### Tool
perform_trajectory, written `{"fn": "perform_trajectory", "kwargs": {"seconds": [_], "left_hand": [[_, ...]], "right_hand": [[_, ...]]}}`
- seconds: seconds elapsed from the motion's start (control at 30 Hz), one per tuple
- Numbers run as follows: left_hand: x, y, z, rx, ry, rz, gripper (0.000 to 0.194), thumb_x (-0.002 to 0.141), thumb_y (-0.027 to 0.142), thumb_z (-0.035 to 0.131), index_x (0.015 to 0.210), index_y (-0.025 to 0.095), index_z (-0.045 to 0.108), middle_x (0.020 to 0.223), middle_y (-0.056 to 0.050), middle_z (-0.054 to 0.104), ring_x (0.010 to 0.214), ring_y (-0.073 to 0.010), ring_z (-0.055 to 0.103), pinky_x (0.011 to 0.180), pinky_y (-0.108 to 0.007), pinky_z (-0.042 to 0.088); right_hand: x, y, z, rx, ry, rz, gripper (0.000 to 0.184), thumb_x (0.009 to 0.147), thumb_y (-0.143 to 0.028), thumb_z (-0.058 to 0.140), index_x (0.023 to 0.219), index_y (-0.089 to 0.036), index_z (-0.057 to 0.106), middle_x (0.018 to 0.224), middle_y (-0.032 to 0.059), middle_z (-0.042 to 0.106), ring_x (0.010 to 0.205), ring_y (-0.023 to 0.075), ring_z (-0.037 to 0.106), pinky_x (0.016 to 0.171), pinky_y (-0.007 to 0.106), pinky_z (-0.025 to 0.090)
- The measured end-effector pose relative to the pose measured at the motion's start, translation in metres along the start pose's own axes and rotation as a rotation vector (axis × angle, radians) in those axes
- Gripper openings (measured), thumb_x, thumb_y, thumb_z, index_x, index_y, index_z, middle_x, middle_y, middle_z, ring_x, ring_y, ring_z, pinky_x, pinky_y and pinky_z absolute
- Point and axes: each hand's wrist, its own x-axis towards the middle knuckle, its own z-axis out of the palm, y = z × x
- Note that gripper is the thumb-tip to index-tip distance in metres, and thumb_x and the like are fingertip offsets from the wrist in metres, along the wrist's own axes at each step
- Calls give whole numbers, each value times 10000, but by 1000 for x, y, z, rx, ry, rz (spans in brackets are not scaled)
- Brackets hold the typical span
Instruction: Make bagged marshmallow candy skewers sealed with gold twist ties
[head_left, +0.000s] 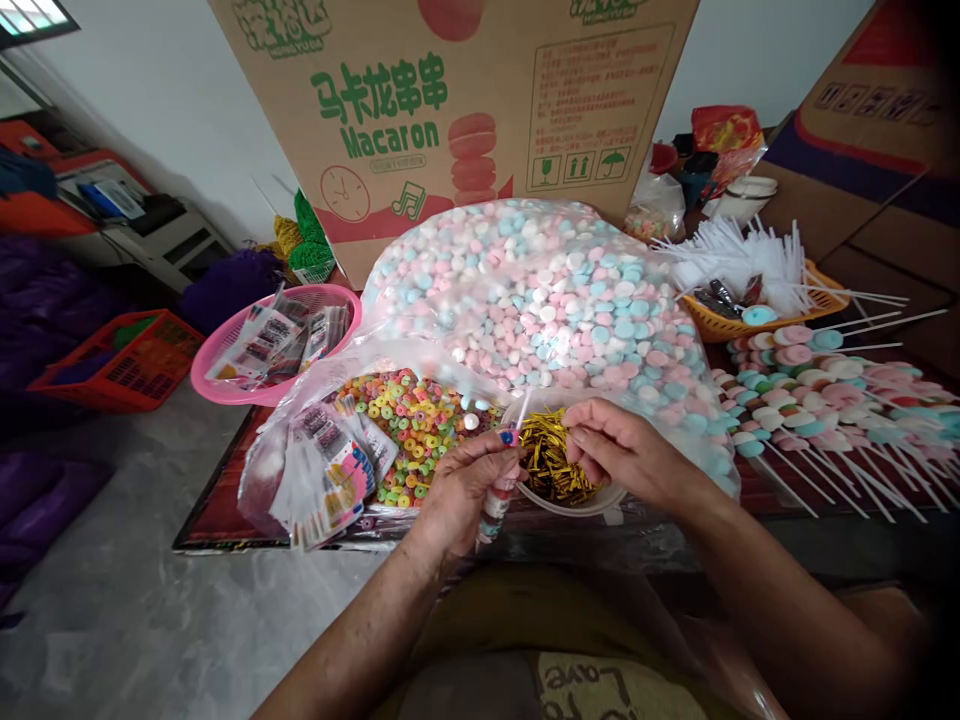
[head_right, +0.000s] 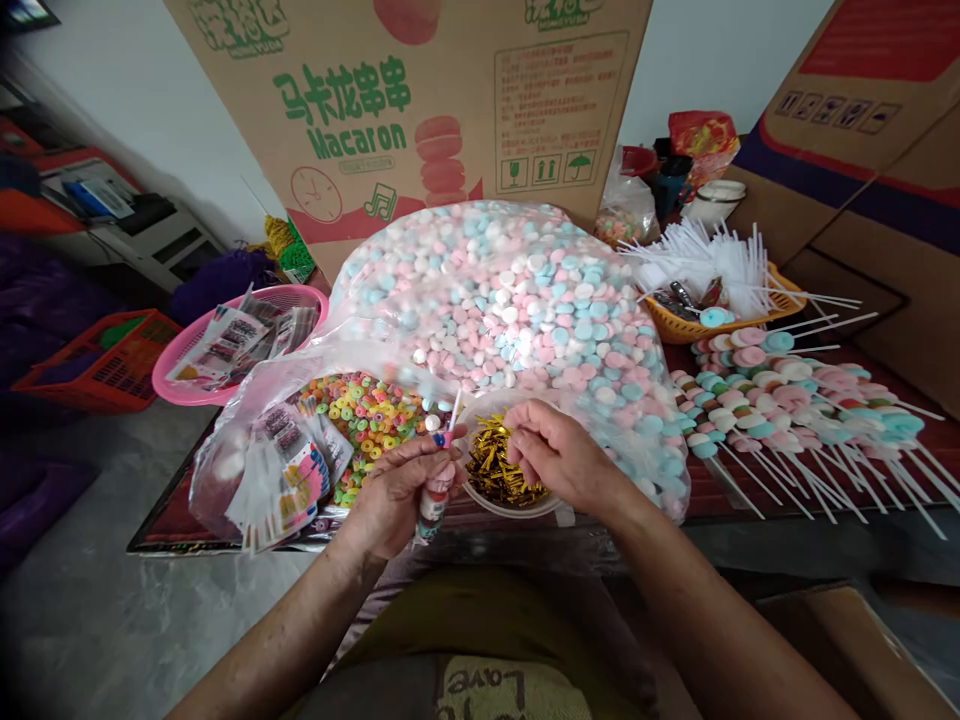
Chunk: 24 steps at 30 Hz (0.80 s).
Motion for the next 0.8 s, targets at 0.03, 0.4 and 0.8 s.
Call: {"fn": "perform_trajectory", "kwargs": {"seconds": [0.03, 0.4, 0.8], "left_hand": [[2, -1, 3, -2, -15, -13, 222, 528, 216, 807, 698, 117, 701, 569, -17, 638, 476, -63, 515, 463, -165, 381], [5, -5, 10, 173, -7, 127, 225, 621, 342, 773, 654, 146, 667, 582, 27, 573, 521, -62, 477, 527, -186, 367], [-14, -7, -7, 548, -198, 258, 263, 841, 344, 548, 669, 154, 604, 721, -1, 554, 691, -117, 479, 659, -233, 384]], "right_hand": [[-4, -2, 4, 38, -7, -12, 214, 848, -334, 460, 993, -179, 488, 713, -7, 581, 471, 86, 501, 445, 217, 401], [-18, -15, 11, -232, 287, -219, 161, 860, -274, 479, 749, -182, 552, 615, -23, 486, 560, 99, 433, 508, 211, 350], [-2, -18, 42, -89, 31, -67, 228, 763, -263, 490, 560, -191, 415, 519, -48, 370, 495, 80, 320, 436, 212, 247]]}}
